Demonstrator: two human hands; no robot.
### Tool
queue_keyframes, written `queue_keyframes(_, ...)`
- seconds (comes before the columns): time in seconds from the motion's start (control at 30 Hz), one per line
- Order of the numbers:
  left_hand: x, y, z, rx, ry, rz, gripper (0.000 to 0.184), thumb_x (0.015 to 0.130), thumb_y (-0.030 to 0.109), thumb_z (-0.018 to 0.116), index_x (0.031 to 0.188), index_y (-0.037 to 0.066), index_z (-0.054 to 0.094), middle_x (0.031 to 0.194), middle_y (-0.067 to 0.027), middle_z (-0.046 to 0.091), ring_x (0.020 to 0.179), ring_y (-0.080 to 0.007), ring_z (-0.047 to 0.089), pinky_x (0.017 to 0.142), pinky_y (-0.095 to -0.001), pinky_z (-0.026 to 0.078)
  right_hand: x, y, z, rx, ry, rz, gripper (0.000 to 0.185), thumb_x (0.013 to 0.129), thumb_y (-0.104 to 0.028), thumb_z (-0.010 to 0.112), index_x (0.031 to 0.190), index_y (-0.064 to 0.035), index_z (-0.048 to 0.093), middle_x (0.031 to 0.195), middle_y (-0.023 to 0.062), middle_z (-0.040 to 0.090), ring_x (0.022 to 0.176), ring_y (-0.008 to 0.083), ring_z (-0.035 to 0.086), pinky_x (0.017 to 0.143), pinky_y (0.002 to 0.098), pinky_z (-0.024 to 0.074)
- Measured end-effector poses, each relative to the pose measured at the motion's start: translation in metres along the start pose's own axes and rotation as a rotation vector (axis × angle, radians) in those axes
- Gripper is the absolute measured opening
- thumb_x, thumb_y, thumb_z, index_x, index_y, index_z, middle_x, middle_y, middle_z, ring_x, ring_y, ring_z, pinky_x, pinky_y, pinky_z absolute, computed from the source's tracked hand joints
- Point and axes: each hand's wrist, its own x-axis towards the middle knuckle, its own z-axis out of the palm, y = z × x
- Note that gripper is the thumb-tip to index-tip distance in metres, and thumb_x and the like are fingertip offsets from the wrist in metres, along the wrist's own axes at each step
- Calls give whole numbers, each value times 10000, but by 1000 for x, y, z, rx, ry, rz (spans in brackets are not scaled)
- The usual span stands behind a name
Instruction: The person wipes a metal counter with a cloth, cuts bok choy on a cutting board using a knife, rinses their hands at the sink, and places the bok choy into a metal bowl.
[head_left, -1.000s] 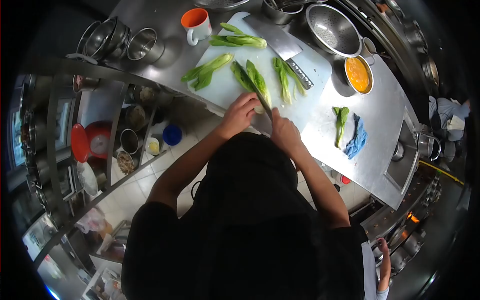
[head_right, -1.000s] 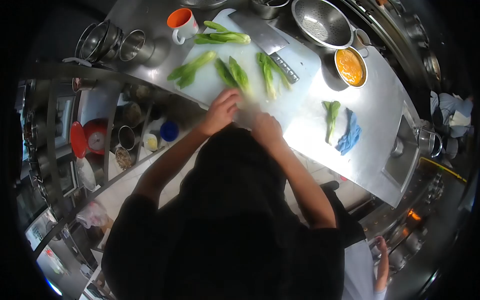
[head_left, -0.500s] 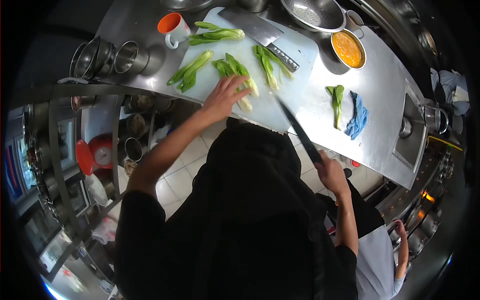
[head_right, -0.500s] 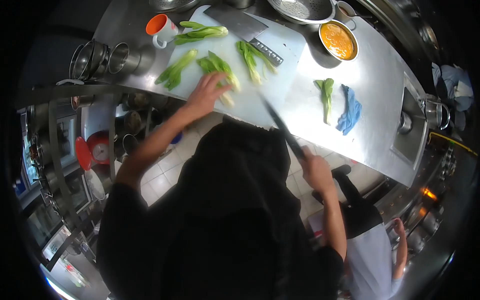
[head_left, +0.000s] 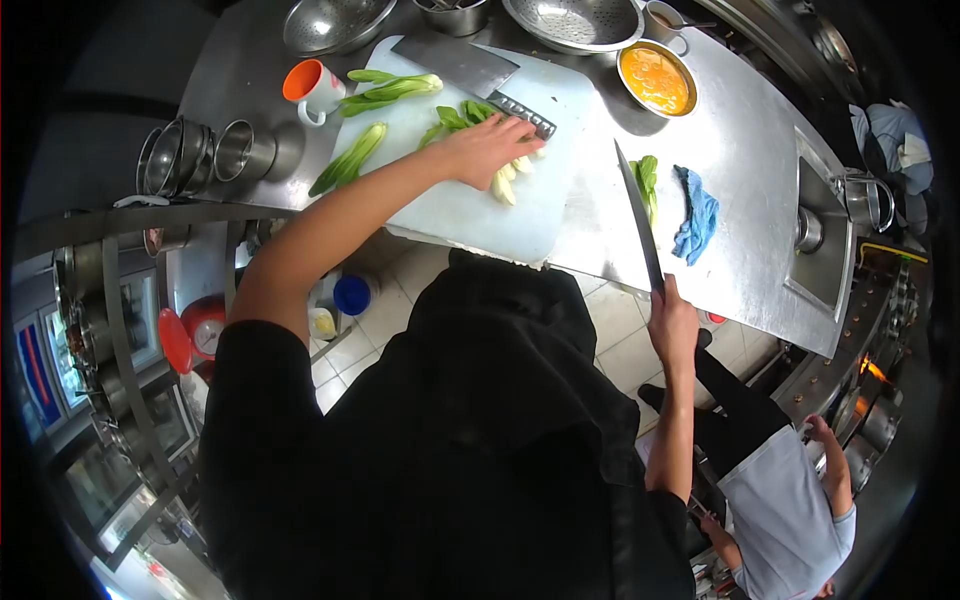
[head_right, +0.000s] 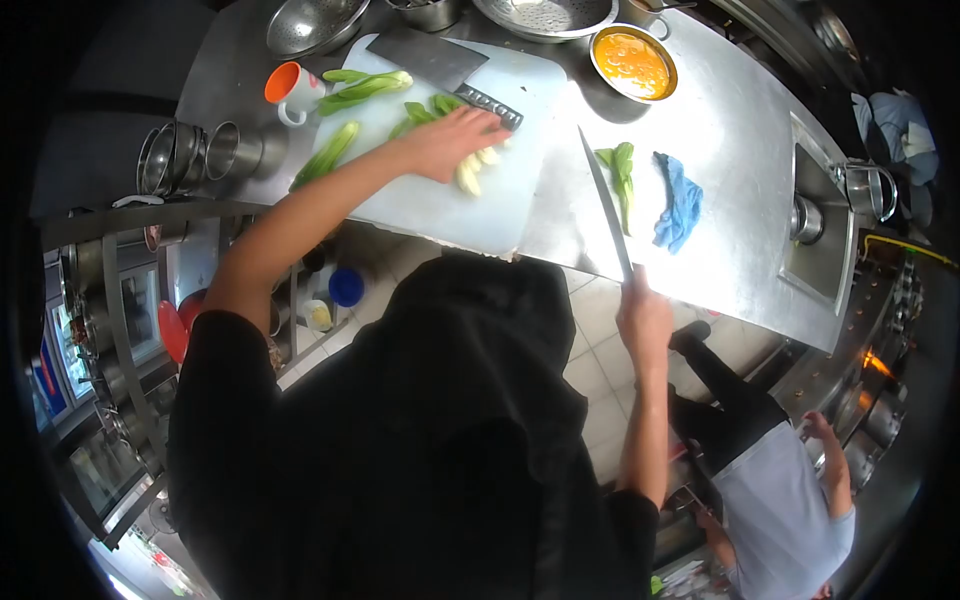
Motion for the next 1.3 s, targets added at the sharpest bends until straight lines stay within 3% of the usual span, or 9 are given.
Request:
queue_keyframes(0.2, -3, 11, 3, 137, 30, -32, 548, 618, 120, 739, 1126, 38, 549, 1261, -177, 478, 1217, -314, 431, 978, -432, 352, 106, -24, 32, 52, 78, -73, 428, 812, -162, 640, 1220, -133, 515, 922, 198, 643, 764, 394, 628, 655, 469, 490)
queue_keyframes(0.33, -17, 15, 29, 165, 251, -8, 349, 610, 217, 695, 913, 137, 543, 929, -60, 519, 933, -237, 526, 794, -401, 360, 154, -9, 64, 6, 252, -229, 537, 806, -264, 696, 1296, -123, 531, 990, 186, 562, 937, 355, 573, 779, 436, 468)
queue_keyframes(0.53, -15, 3, 59, 172, 630, -18, 333, 642, 211, 670, 940, 116, 555, 918, -42, 553, 929, -213, 542, 824, -383, 370, 161, -101, -13, 235, 318, -417, 366, 807, -48, 656, 1167, -53, 590, 1128, 192, 516, 976, 348, 566, 828, 403, 466)
queue_keyframes(0.63, -25, 10, 21, -81, 644, -124, 326, 648, 138, 673, 953, 89, 570, 933, -57, 583, 952, -227, 556, 835, -371, 395, 191, -186, -59, 182, 511, -773, 286, 840, -19, 623, 1124, -42, 605, 1050, 152, 573, 878, 284, 594, 742, 356, 486)
queue_keyframes(0.73, -88, 26, -33, -784, 1029, -236, 315, 666, -21, 622, 962, 59, 551, 958, -88, 579, 962, -287, 560, 851, -385, 433, 204, -295, -86, 336, 366, -769, 170, 892, -16, 581, 1059, -20, 611, 948, 65, 620, 780, 149, 584, 697, 277, 468)
queue_keyframes(0.83, -185, 14, -47, -1133, 1270, -90, 369, 699, -25, 638, 1045, 59, 538, 1045, -62, 563, 1022, -191, 566, 909, -334, 437, 218, -433, -64, 545, 128, -840, 164, 904, -85, 596, 1037, 7, 620, 913, 47, 641, 794, 107, 573, 714, 247, 459)
queue_keyframes(0.97, -323, 13, -22, -1648, 1528, -306, 382, 797, -12, 664, 1135, 55, 500, 1011, -37, 574, 929, -127, 580, 862, -316, 484, 251, -620, 46, 648, -378, -848, 215, 835, -183, 629, 950, -10, 684, 770, 45, 663, 705, 117, 594, 643, 259, 464)
queue_keyframes(1.1, -431, 21, 35, -1570, 1595, -911, 416, 788, -44, 653, 1156, 52, 483, 1014, -44, 580, 940, -163, 601, 875, -328, 487, 249, -756, 140, 644, -600, -515, 270, 747, -208, 691, 918, 2, 682, 822, 80, 620, 756, 189, 593, 612, 356, 541)
queue_keyframes(1.3, -500, 55, 64, -1495, 1752, -1019, 355, 755, -94, 541, 1082, 30, 482, 987, -79, 574, 934, -190, 592, 836, -334, 483, 261, -819, 175, 762, -668, -408, 248, 715, -164, 711, 853, 38, 667, 833, 88, 623, 756, 231, 612, 588, 431, 561)
